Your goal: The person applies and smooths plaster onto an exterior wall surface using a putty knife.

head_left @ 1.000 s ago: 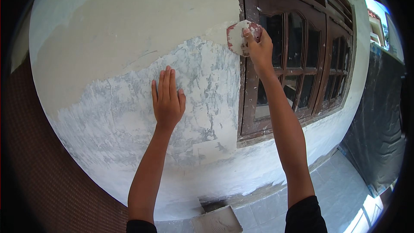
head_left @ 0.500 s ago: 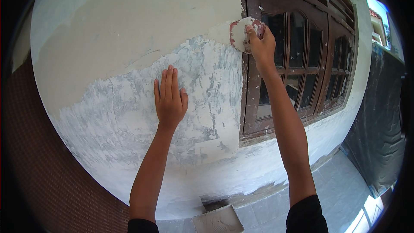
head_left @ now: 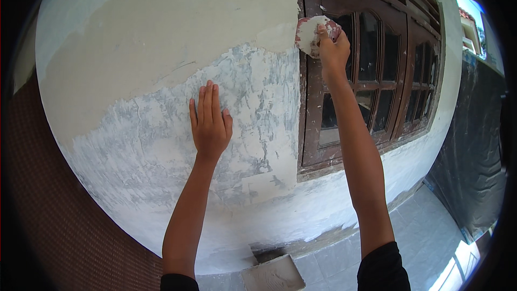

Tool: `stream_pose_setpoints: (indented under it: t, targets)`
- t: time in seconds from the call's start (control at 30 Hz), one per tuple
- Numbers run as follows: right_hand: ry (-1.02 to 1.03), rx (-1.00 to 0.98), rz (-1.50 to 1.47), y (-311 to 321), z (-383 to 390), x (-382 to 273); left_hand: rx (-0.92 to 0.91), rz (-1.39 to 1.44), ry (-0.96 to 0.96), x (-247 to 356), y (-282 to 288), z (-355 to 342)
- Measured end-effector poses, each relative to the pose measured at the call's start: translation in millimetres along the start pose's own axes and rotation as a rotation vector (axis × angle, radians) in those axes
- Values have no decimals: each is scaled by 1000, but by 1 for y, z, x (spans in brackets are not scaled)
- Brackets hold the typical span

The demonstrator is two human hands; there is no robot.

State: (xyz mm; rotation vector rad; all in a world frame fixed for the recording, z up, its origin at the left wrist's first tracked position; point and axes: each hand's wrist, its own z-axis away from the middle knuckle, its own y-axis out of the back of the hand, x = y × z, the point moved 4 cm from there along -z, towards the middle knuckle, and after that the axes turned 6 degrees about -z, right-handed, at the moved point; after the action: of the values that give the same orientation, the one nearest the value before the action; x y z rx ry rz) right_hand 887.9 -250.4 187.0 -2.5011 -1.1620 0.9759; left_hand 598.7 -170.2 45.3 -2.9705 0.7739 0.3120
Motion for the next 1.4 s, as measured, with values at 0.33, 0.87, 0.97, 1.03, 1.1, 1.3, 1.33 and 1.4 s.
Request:
stream_pose_setpoints:
  t: [0.33, 0.87, 0.97, 1.03, 1.1, 1.3, 1.33, 1.4]
  targets:
    - [251, -223, 206, -35, 31, -12, -21, 38, -25, -4, -3, 2]
    - [-180, -202, -292, 11, 6, 26, -8, -8, 3, -1, -1, 2]
    - [-131, -218, -383, 12, 8, 22, -10, -9, 5, 1, -1, 1]
    - [-89, -311, -378, 0, 17, 20, -10, -17, 1, -1, -1, 1]
    - [-96, -324, -312, -3, 15, 32, -14, 10, -18, -2, -3, 1]
    - [-224, -237, -390, 31, 2, 33, -25, 21, -11, -2, -3, 3]
    - [-224, -239, -389, 30, 4, 34, -23, 15, -7, -1, -3, 3]
    - [-161, -283, -437, 20, 12, 25, -25, 17, -11, -1, -4, 3]
